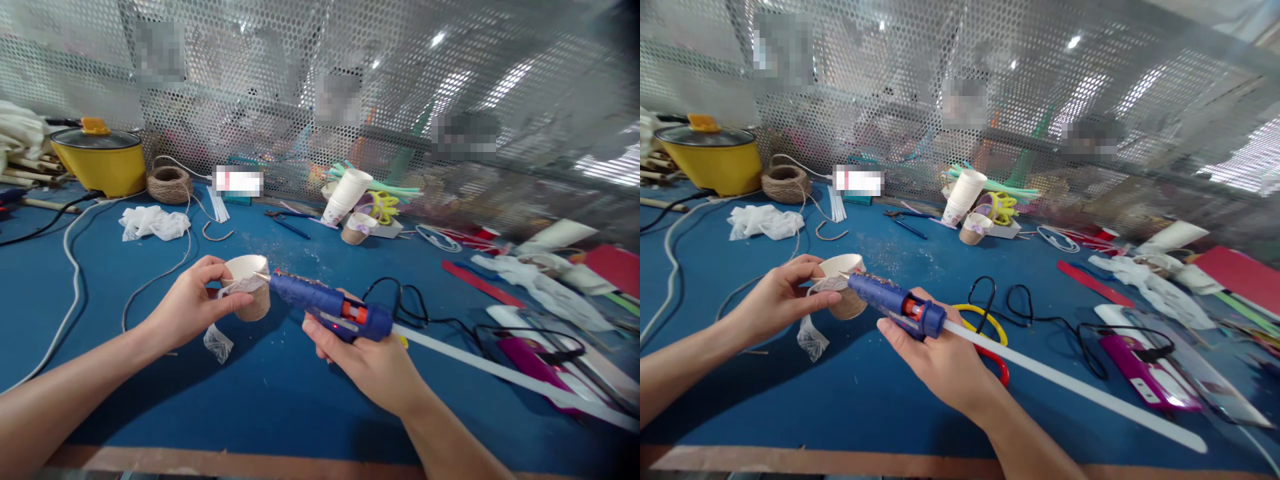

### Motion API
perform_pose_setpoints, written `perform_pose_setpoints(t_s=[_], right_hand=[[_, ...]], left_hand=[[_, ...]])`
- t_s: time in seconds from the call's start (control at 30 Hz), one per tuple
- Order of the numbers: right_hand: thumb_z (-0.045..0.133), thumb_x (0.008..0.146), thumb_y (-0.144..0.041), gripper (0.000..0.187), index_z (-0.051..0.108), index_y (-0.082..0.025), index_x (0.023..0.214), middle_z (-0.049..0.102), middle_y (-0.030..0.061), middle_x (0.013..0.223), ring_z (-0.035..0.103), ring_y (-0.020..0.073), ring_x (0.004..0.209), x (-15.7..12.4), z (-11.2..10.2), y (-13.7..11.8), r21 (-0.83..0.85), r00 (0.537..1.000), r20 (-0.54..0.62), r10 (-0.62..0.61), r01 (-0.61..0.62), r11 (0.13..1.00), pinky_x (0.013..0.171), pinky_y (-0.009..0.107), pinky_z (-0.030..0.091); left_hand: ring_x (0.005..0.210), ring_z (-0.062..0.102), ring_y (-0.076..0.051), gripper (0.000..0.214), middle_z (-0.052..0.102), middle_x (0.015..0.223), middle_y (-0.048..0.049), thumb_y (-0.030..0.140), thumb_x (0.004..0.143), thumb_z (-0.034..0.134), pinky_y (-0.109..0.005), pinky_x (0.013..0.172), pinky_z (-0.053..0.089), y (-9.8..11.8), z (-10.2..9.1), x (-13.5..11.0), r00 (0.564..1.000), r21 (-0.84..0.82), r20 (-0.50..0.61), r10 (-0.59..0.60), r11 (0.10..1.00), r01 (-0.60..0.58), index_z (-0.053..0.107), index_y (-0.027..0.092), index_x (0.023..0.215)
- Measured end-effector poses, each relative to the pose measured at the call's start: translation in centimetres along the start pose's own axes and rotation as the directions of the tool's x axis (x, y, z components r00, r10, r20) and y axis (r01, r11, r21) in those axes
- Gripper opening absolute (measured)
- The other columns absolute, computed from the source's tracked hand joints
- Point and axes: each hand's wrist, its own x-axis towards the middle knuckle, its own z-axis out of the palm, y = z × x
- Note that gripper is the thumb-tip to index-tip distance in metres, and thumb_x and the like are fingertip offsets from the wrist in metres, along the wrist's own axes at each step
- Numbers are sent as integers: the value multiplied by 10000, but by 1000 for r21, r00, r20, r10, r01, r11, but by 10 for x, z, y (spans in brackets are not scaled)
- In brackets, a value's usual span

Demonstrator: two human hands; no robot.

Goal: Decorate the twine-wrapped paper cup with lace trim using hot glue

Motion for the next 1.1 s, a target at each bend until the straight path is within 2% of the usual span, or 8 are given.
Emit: perform_pose_setpoints(t_s=[0.1, 0.27, 0.43, 0.8, 1.0, 1.1], right_hand=[[552, 812, -484, 286, 589, -202, 784, 621, 21, 610, 584, 158, 541, 0, 1, 1, -9, 1000, 15, -2, 2, 1000, 507, 271, 482], [531, 822, -498, 306, 614, -208, 767, 583, 4, 545, 561, 146, 498, -2, 1, 5, -34, 999, -35, -7, 6, 999, 454, 250, 450], [545, 807, -522, 329, 616, -201, 815, 610, 14, 584, 605, 168, 566, -3, 2, 7, -28, 1000, -16, 22, -23, 999, 492, 258, 485], [552, 822, -470, 294, 613, -206, 708, 585, 0, 503, 566, 145, 474, 1, -1, 3, 1, 1000, -3, -20, 20, 1000, 450, 256, 459], [552, 830, -462, 314, 609, -179, 709, 585, 0, 500, 555, 122, 436, 1, -2, 4, 104, 998, 42, 41, -45, 994, 451, 250, 474], [594, 799, -476, 318, 626, -165, 737, 578, -5, 490, 539, 115, 423, 2, -3, 3, 176, 994, 19, 109, -111, 978, 434, 244, 464]], left_hand=[[743, 531, -142, 303, 521, 881, -34, 433, 674, 686, -243, 572, 484, 1, 0, 0, 1000, 1, -2, 1, 1000, -1, 557, 161, 640], [767, 545, -152, 290, 523, 895, -36, 424, 665, 684, -260, 600, 499, 1, 0, -1, 1000, 15, -16, -3, 1000, 3, 563, 163, 628], [772, 543, -153, 291, 518, 911, -40, 430, 667, 683, -263, 608, 499, 0, -1, 0, 1000, 24, -12, -5, 1000, 5, 567, 164, 640], [781, 546, -158, 283, 527, 910, -39, 410, 668, 695, -282, 634, 510, 3, 0, -1, 1000, 23, -19, 16, 1000, -15, 559, 164, 630], [777, 548, -154, 269, 524, 897, -36, 392, 680, 690, -264, 614, 505, 1, -1, 0, 1000, -15, -4, 13, 1000, -13, 557, 162, 638], [732, 537, -148, 285, 535, 854, -32, 395, 677, 697, -261, 594, 482, 0, -1, 0, 999, -39, 38, -1, 999, 2, 541, 162, 628]])
